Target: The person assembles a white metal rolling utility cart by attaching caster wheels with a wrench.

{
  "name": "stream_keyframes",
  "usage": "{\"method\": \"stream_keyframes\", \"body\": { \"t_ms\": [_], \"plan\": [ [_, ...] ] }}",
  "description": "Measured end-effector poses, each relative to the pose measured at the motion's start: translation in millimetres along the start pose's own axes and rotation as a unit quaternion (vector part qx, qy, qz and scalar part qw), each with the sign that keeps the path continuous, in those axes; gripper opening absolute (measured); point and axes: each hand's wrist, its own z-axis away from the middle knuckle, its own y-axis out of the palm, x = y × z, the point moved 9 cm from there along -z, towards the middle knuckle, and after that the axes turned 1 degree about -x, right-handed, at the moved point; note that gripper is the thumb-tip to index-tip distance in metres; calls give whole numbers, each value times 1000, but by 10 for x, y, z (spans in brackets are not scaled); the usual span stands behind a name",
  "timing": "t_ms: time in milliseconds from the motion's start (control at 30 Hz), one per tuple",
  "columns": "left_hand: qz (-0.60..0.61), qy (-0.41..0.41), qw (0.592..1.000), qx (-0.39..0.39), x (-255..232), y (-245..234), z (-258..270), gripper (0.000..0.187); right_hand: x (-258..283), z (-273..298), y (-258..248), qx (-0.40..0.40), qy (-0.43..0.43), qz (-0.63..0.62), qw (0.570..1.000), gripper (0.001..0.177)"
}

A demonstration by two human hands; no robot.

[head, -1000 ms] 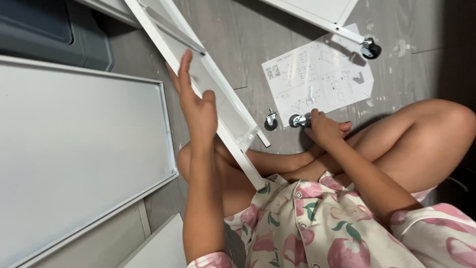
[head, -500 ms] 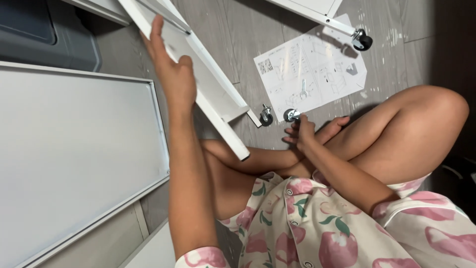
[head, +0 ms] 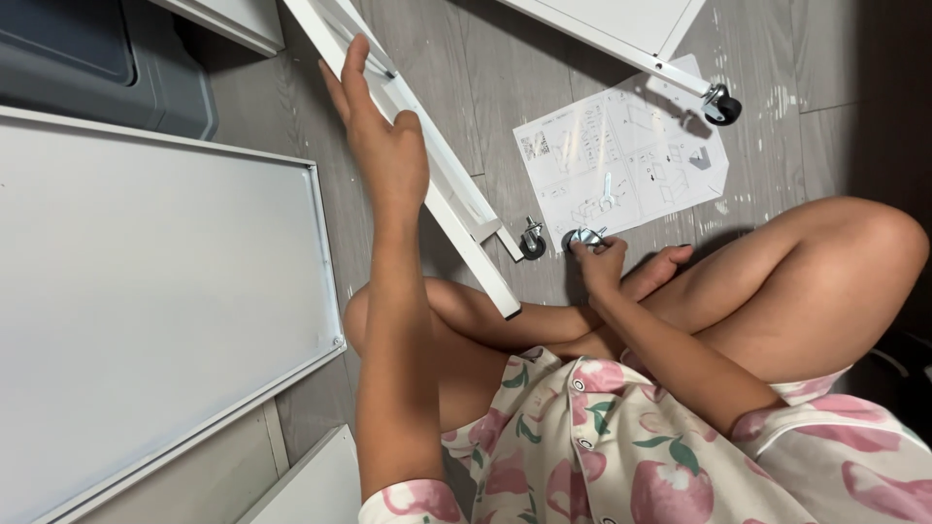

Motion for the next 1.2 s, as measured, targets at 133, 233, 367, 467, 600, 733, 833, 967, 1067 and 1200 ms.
{"method": "stream_keyframes", "body": {
  "t_ms": [133, 233, 367, 467, 600, 733, 833, 967, 1067, 1200],
  "plan": [
    [7, -17, 1000, -5, -7, 11, 14, 87, 129, 9, 42, -25, -99, 90, 991, 62],
    [7, -14, 1000, -12, 18, 35, 7, 87, 223, -23, 47, -19, -153, 104, 983, 62],
    [7, -8, 1000, -18, -9, 26, 17, 87, 306, -24, -3, 10, -201, 111, 973, 56],
    [10, -13, 1000, -20, -32, 19, 19, 86, 98, -139, 12, 39, -164, 55, 984, 50],
    [11, -17, 1000, -20, -20, 65, 8, 86, -139, -150, 141, 167, 39, -194, 966, 33],
    [10, -13, 1000, -22, 3, 108, 16, 85, 339, 299, 69, 301, 135, -349, 877, 27],
    [13, -6, 1000, -20, 9, 129, 6, 85, 912, 787, -157, 361, 150, -405, 827, 28],
    [13, -3, 1000, -21, 40, 152, 10, 85, 1651, 1589, -570, 430, 141, -390, 802, 36],
    [11, 2, 1000, -26, 34, 155, 25, 84, 1721, 2017, -814, 494, 50, -316, 808, 41],
    [10, 16, 999, -29, -45, 156, 41, 83, 1952, 2411, -861, 555, -87, -236, 793, 49]
  ]
}}
